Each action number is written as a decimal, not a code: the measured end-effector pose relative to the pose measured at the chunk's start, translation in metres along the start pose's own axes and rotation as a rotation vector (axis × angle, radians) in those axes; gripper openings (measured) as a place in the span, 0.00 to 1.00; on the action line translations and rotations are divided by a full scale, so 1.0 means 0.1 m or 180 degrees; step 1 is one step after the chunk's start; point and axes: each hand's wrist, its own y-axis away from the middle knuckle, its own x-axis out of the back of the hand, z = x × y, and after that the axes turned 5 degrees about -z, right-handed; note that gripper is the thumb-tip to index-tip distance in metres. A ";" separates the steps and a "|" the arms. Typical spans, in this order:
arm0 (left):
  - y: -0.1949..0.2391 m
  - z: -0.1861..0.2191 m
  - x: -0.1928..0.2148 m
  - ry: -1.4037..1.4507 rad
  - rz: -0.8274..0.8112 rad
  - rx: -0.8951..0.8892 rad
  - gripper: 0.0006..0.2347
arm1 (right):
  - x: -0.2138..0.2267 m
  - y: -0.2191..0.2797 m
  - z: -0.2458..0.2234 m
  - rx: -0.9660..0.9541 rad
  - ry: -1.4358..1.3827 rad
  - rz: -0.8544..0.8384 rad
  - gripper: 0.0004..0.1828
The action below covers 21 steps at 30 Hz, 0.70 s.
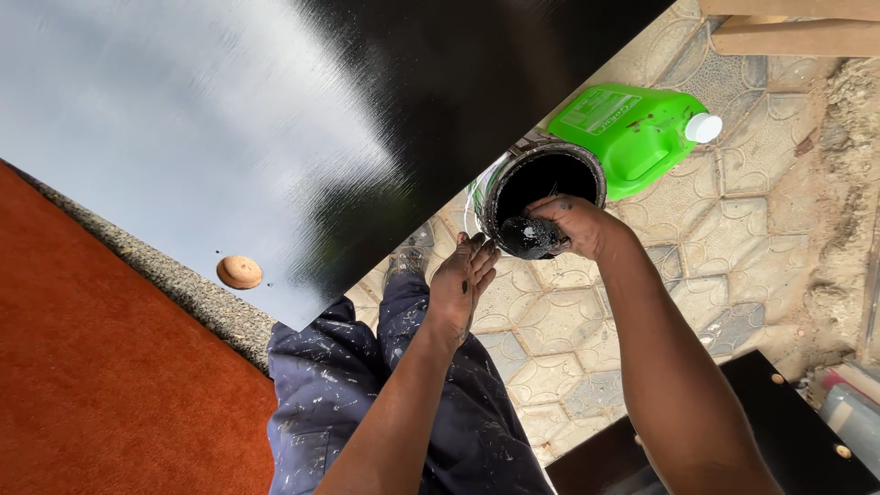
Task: Applying black paint or stain to a wooden furniture panel using a sponge
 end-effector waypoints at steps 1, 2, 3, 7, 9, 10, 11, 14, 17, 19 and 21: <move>0.06 0.08 -0.06 0.0003 -0.0012 0.0005 0.31 | -0.05 0.15 -0.10 0.0002 0.0000 0.0013 0.14; 0.13 0.15 -0.12 -0.0141 0.0105 -0.0047 0.30 | -0.10 0.30 -0.20 0.0056 -0.0057 -0.0029 0.09; 0.21 0.23 -0.18 -0.0285 0.0222 -0.0099 0.29 | -0.16 0.46 -0.30 0.0110 -0.0114 -0.0071 0.06; 0.31 0.32 -0.27 -0.0373 0.0191 -0.0337 0.26 | -0.05 0.46 -0.29 0.0186 0.0142 0.0064 0.12; 0.33 0.32 -0.30 -0.0354 0.0199 -0.0270 0.27 | -0.17 0.52 -0.28 0.0626 0.0440 0.0514 0.12; 0.31 0.30 -0.27 -0.0350 0.0203 -0.0266 0.27 | -0.15 0.35 -0.12 0.0620 0.0442 0.0513 0.12; 0.29 0.27 -0.25 -0.0306 0.0130 -0.0333 0.26 | -0.13 0.19 0.05 0.0744 0.0900 0.0727 0.15; 0.26 0.25 -0.23 -0.0252 0.0052 -0.0380 0.26 | -0.26 0.28 0.12 0.0889 0.1761 0.1012 0.18; 0.25 0.25 -0.20 -0.0265 0.0034 -0.0353 0.27 | -0.47 0.74 -0.08 0.0814 0.2012 0.0928 0.14; 0.25 0.27 -0.19 -0.0286 -0.0006 -0.0336 0.27 | -0.45 0.84 -0.11 0.0722 0.1860 0.0803 0.12; 0.24 0.33 -0.21 -0.0262 0.0076 -0.0219 0.28 | -0.30 0.71 -0.01 0.0786 0.0761 0.0449 0.12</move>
